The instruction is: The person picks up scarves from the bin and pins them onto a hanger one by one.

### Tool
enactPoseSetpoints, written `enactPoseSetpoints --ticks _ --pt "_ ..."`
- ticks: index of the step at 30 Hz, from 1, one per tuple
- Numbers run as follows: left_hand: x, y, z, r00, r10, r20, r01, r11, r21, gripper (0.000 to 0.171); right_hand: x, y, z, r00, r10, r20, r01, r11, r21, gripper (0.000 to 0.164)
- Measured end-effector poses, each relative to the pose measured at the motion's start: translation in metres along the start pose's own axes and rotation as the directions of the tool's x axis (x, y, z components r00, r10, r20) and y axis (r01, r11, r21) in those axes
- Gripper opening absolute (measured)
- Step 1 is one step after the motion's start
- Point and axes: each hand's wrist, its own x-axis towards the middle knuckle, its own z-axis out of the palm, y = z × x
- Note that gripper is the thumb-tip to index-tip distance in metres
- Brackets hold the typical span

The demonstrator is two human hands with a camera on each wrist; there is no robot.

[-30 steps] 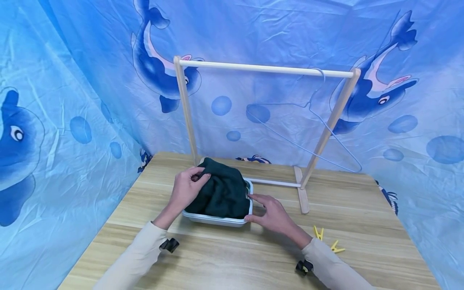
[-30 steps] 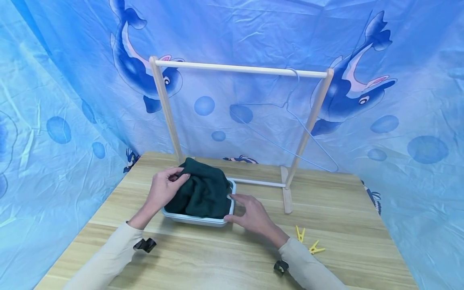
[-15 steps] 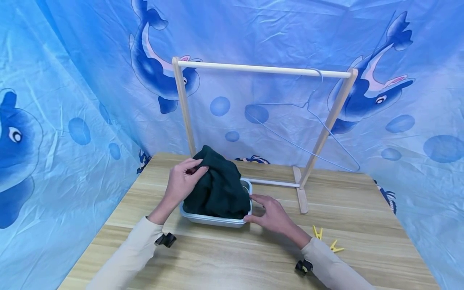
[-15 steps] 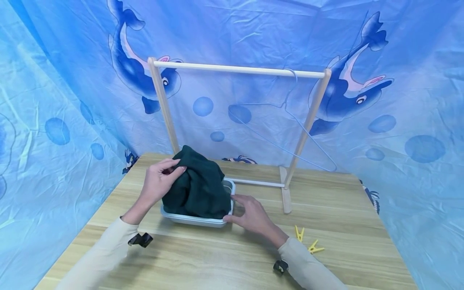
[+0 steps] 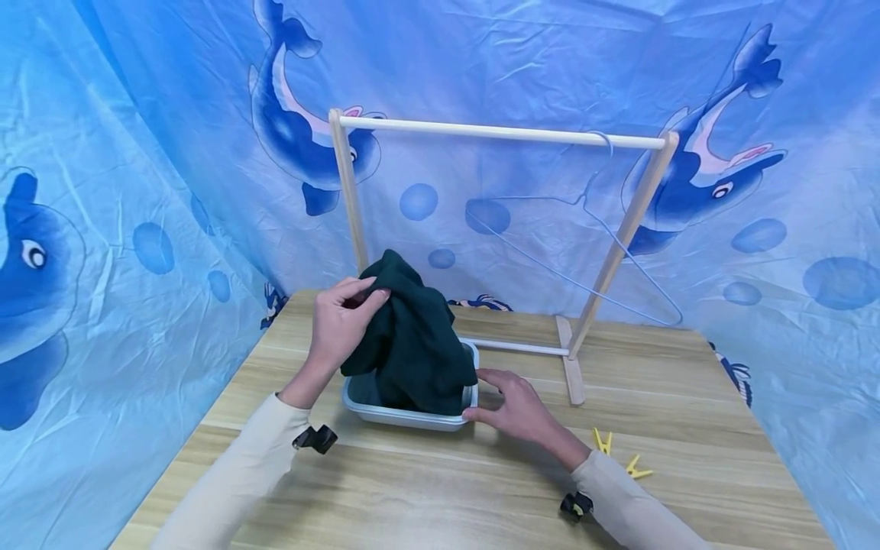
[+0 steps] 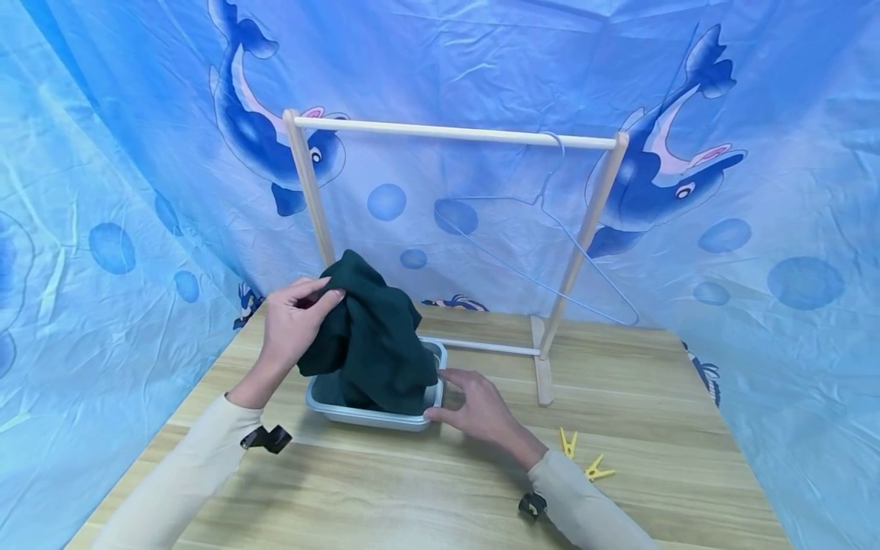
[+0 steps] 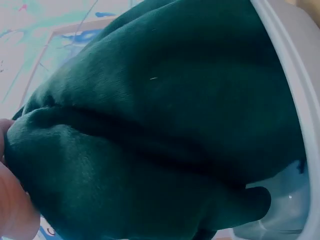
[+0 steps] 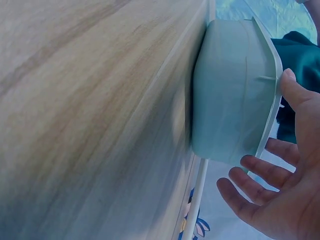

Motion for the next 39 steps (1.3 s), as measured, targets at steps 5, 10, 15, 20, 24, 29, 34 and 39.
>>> enactPoseSetpoints --ticks 5,10,15,20,24,29,34,39 --pt "0.004 0.01 0.0 0.997 0.001 -0.074 -0.006 0.998 -0.064 0.019 0.0 -0.002 -0.002 1.0 -0.009 0.01 0.009 1.0 -0.012 0.083" --pt "0.007 0.019 0.0 0.994 0.047 -0.1 -0.058 0.992 -0.111 0.018 0.001 -0.004 -0.01 0.999 -0.007 0.032 0.008 0.999 -0.039 0.083" --pt "0.01 0.028 0.001 0.989 0.063 -0.134 -0.081 0.988 -0.134 0.02 -0.001 -0.007 -0.025 0.999 -0.052 -0.013 0.051 0.997 -0.059 0.075" --pt "0.012 0.037 0.005 0.988 0.035 -0.147 -0.063 0.981 -0.184 0.02 -0.004 -0.013 -0.051 0.99 -0.104 -0.09 0.096 0.991 -0.096 0.07" --pt "0.011 0.041 0.006 0.99 0.037 -0.136 -0.064 0.977 -0.205 0.019 -0.003 -0.026 -0.082 0.986 -0.109 -0.129 0.094 0.989 -0.115 0.067" --pt "0.008 0.047 0.008 0.991 0.049 -0.121 -0.075 0.972 -0.221 0.018 0.003 -0.039 -0.121 0.971 -0.151 -0.184 0.131 0.984 -0.12 0.064" --pt "0.008 0.054 0.008 0.991 0.059 -0.118 -0.084 0.973 -0.217 0.019 0.006 -0.048 -0.154 0.941 -0.213 -0.262 0.172 0.97 -0.171 0.057" --pt "0.008 0.061 0.008 0.991 0.061 -0.116 -0.088 0.963 -0.254 0.019 0.01 -0.052 -0.184 0.885 -0.303 -0.354 0.224 0.943 -0.247 0.052"
